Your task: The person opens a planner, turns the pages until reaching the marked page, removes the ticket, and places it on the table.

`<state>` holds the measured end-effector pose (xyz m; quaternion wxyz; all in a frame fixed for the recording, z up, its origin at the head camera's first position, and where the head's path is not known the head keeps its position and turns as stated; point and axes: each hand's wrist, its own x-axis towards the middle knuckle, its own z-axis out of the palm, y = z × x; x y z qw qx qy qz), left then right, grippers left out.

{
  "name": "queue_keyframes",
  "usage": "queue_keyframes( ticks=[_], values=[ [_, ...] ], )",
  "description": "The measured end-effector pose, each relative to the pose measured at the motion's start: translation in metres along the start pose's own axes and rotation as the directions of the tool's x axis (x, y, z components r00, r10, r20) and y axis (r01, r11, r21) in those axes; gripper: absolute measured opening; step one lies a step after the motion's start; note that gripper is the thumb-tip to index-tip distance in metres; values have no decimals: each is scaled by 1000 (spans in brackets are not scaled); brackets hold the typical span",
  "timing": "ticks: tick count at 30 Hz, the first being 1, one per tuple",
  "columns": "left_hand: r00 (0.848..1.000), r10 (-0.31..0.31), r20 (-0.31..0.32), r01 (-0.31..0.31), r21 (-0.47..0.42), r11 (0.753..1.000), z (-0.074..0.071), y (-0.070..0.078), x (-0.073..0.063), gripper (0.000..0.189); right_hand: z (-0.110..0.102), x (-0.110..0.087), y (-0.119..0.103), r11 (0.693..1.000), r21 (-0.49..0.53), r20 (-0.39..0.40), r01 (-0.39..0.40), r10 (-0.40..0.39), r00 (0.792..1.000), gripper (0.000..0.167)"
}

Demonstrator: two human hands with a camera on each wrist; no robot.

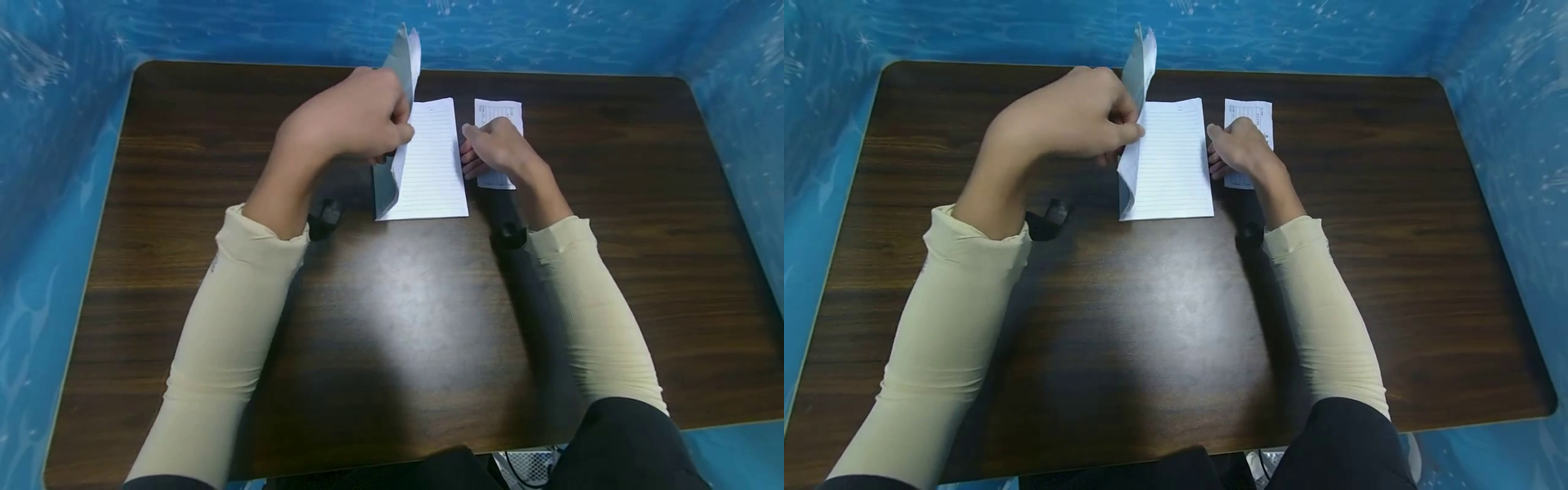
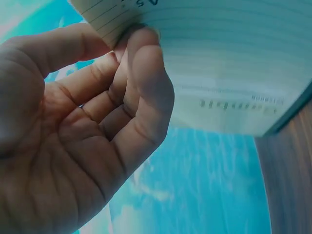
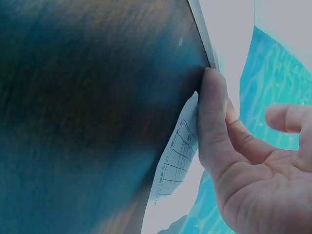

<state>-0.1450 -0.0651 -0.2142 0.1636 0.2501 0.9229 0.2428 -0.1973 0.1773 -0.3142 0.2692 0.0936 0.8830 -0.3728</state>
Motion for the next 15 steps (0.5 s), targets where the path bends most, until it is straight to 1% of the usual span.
queue_keyframes(
  ticks=[2,5,7,9,11,13,15],
  values=[
    [1000,2,21,-2,0,1000,6,7,11,36,0,0,0,1000,25,11,3,-4,1000,57],
    [997,-12,78,12,-8,1000,18,15,30,40,-1,1,2,998,64,20,23,-25,999,61],
    [991,-41,131,42,-10,999,28,19,44,39,-1,1,4,996,85,25,36,-38,999,63],
    [984,-68,166,73,-22,997,40,21,58,37,-1,1,7,993,107,26,51,-54,998,64],
    [978,-91,188,100,-43,994,53,22,69,35,-1,1,10,991,115,23,68,-71,997,64],
    [975,-103,196,118,-68,991,68,22,79,33,-1,1,13,992,90,-1,84,-84,996,64],
    [976,-103,190,122,-89,988,82,21,86,31,-2,1,16,995,45,-30,94,-93,995,64]
  ],
)
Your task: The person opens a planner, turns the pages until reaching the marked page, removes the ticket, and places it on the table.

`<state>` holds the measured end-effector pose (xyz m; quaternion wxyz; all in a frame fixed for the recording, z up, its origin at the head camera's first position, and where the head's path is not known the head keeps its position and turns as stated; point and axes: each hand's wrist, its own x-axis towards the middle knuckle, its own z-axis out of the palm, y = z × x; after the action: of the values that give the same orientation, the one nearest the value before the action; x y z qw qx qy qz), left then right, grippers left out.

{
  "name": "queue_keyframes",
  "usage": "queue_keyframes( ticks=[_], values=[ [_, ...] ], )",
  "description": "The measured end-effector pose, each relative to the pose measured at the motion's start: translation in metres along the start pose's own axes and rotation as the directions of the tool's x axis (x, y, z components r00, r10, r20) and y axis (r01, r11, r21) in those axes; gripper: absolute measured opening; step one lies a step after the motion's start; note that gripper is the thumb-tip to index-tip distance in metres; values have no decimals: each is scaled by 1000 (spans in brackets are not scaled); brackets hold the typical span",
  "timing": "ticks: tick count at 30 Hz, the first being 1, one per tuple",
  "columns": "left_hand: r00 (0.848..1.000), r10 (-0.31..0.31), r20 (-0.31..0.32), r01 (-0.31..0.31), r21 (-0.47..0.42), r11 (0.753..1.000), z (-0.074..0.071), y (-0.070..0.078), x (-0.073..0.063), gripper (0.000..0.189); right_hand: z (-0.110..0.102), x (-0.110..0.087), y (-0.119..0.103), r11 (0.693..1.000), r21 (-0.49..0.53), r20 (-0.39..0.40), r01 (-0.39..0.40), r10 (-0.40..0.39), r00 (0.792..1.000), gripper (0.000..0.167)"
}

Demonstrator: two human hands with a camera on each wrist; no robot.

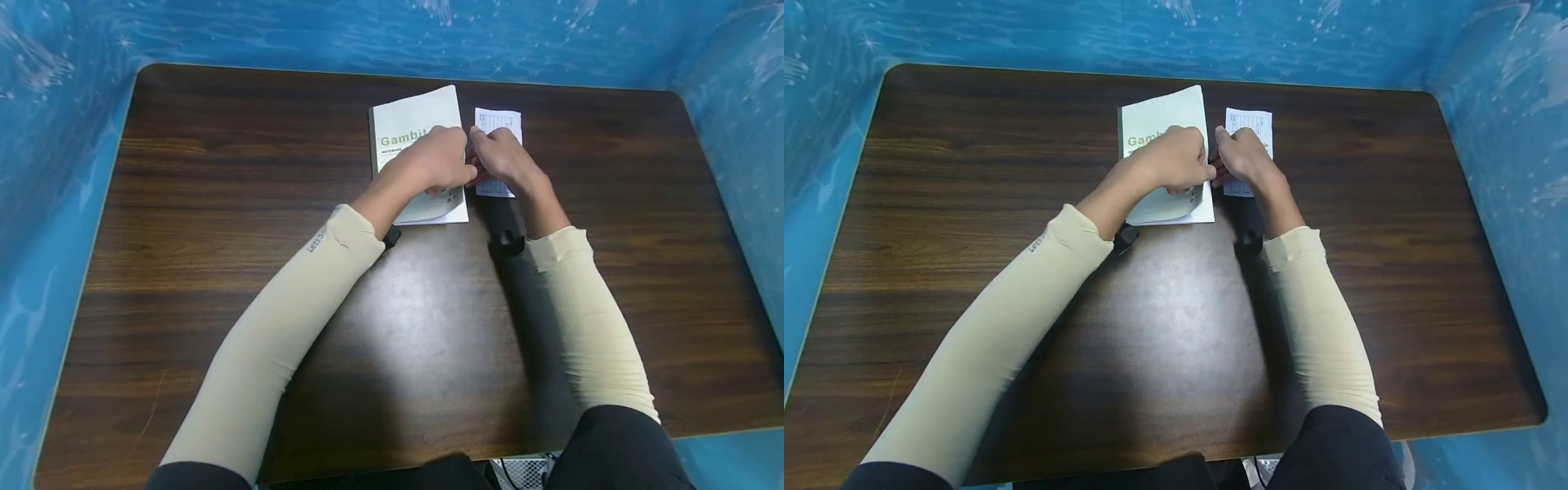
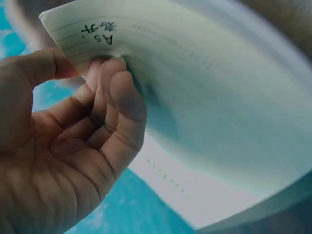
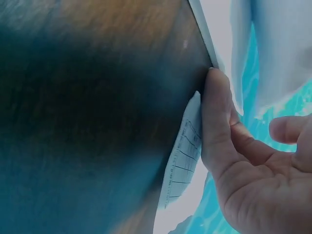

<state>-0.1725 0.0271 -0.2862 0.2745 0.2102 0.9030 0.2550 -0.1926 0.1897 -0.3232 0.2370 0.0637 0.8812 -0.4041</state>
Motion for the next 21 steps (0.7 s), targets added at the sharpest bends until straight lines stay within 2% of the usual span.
queue_keyframes(
  ticks=[4,7,9,12,13,15,18,21],
  values=[
    [999,-35,-23,34,-40,999,22,-6,13,20,1,0,2,997,-77,-45,6,-10,999,62],
    [996,-61,-67,56,-72,996,33,-13,19,18,3,2,1,995,-94,-53,24,-29,998,57],
    [994,-61,-89,54,-80,995,38,-20,27,18,4,3,0,995,-86,-51,43,-47,998,52],
    [993,-29,-116,18,-95,995,42,-35,39,29,5,2,-2,997,-48,-36,61,-63,997,48],
    [992,-16,-128,3,-102,995,42,-38,38,33,5,2,-2,998,-23,-24,60,-61,998,47],
    [987,11,-159,-29,-107,994,40,-41,30,39,3,-2,-2,999,-4,-13,50,-50,999,48],
    [969,41,-244,-69,-107,992,29,-41,1,36,0,-11,0,998,-37,-44,57,-59,997,54],
    [944,31,-329,-63,-86,994,15,-41,-29,31,-2,-24,1,982,-134,-127,132,-149,981,57]
  ],
)
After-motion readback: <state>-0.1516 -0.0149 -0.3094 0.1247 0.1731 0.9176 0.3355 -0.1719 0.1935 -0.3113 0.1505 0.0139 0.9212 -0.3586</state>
